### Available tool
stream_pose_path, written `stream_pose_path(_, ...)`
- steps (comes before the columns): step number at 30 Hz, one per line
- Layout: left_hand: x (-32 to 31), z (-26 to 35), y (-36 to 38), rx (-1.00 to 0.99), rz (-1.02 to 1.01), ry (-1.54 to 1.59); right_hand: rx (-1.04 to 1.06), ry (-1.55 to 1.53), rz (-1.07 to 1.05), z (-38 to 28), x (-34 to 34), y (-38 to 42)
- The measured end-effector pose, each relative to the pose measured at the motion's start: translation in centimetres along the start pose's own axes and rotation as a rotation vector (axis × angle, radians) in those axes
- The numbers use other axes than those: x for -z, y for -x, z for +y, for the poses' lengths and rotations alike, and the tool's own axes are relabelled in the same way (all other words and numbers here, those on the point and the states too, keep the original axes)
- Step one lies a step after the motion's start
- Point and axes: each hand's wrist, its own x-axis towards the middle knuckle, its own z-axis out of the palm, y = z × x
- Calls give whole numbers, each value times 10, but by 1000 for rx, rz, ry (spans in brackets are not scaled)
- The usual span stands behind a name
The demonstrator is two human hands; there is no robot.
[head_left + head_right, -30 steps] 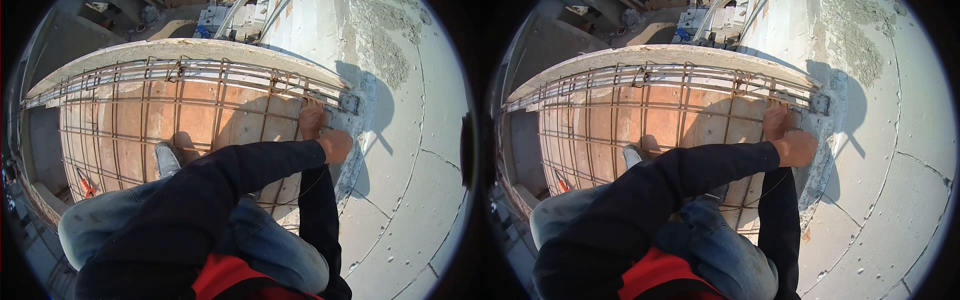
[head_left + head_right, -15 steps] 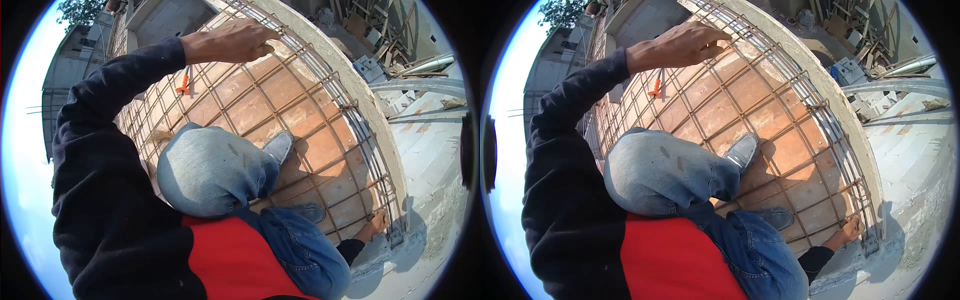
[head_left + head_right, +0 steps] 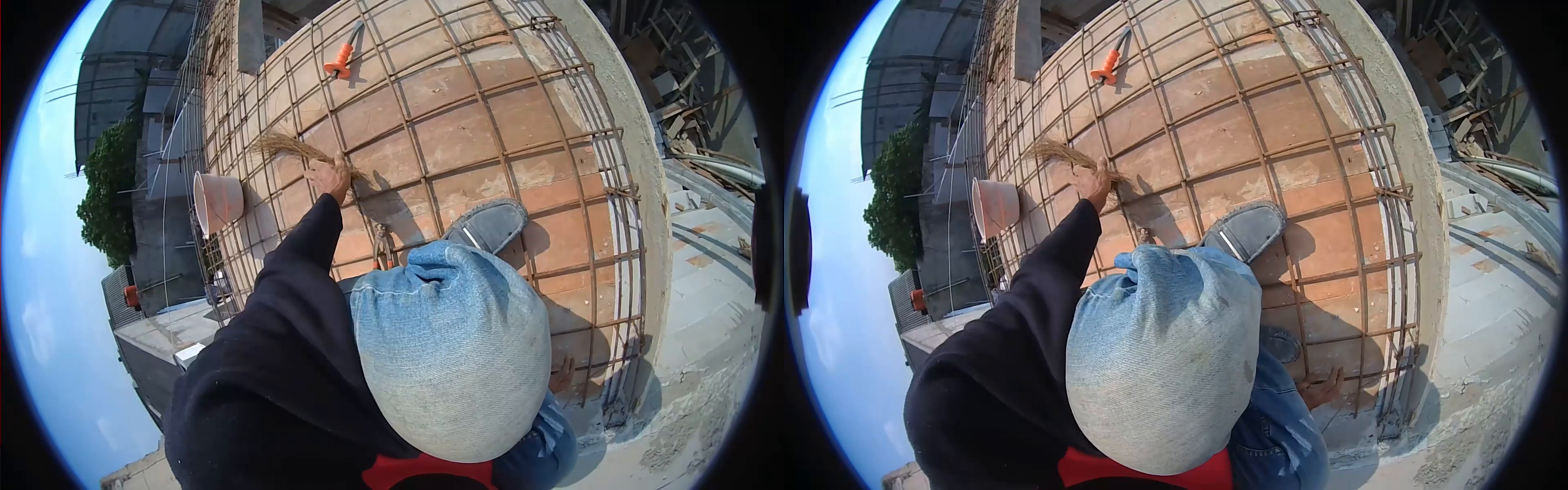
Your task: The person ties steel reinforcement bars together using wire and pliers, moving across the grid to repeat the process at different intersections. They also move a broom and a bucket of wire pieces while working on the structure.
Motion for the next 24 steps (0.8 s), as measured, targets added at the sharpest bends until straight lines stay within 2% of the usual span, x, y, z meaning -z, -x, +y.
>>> stream_pose_path(1,-7,-5,4,318,121,142,-1,10,-7,2,5,4)
stream_pose_path(3,-14,-15,8,734,262,430,-3,17,-11,6,12,12)
stream_pose_path(4,-11,-27,13,837,281,576,-6,23,-10,7,20,16)
stream_pose_path(6,-12,-55,30,927,126,380,-1,46,-23,7,26,22)
stream_pose_path(7,-21,-83,44,544,-354,-187,7,43,-14,8,33,22)
stream_pose_path(8,-21,-94,62,257,-552,-424,12,51,-21,9,35,24)
stream_pose_path(9,-20,-104,80,-74,-660,-643,11,64,-31,7,36,27)
stream_pose_path(12,-31,-89,130,223,-358,21,26,87,-47,4,40,33)
stream_pose_path(14,23,-28,147,217,-495,36,34,103,-70,5,41,36)
stream_pose_path(15,29,-29,150,234,-501,30,38,115,-79,5,46,39)
stream_pose_path(17,30,-25,151,-28,-751,34,49,139,-112,7,42,44)
stream_pose_path(24,14,-25,145,-232,-850,88,23,158,-46,29,60,139)
